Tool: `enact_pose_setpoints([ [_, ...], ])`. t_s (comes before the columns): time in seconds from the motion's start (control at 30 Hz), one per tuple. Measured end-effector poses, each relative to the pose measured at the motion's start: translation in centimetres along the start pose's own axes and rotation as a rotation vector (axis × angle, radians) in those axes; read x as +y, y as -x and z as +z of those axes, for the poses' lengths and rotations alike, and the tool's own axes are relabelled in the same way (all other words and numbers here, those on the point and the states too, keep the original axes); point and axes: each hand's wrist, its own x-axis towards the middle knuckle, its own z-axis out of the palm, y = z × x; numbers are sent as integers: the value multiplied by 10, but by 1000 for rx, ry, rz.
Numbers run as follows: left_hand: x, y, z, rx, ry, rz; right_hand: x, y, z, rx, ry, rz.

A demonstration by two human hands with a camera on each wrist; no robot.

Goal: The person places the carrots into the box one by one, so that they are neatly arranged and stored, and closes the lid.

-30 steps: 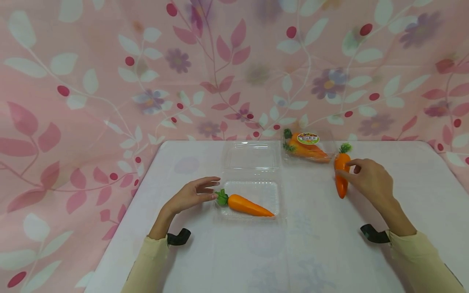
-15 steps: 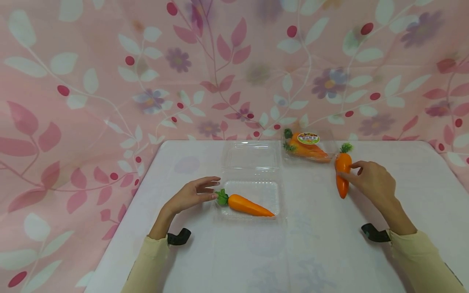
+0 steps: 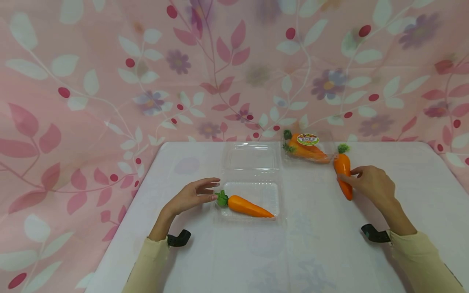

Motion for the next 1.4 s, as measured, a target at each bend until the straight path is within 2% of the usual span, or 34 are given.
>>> enact_pose_setpoints([
  [0.3, 1, 0, 1, 2, -8, -25, 4, -3, 1, -29, -52, 49],
  [0.63, 2, 0, 1, 1, 1, -26, 5, -1, 1, 6, -76, 90],
  [0.87, 2, 0, 1, 5, -11, -34, 10, 0, -4, -12, -66, 81],
  [1.4, 1, -1, 1, 9, -18, -5, 9, 6, -29, 44, -88, 45],
])
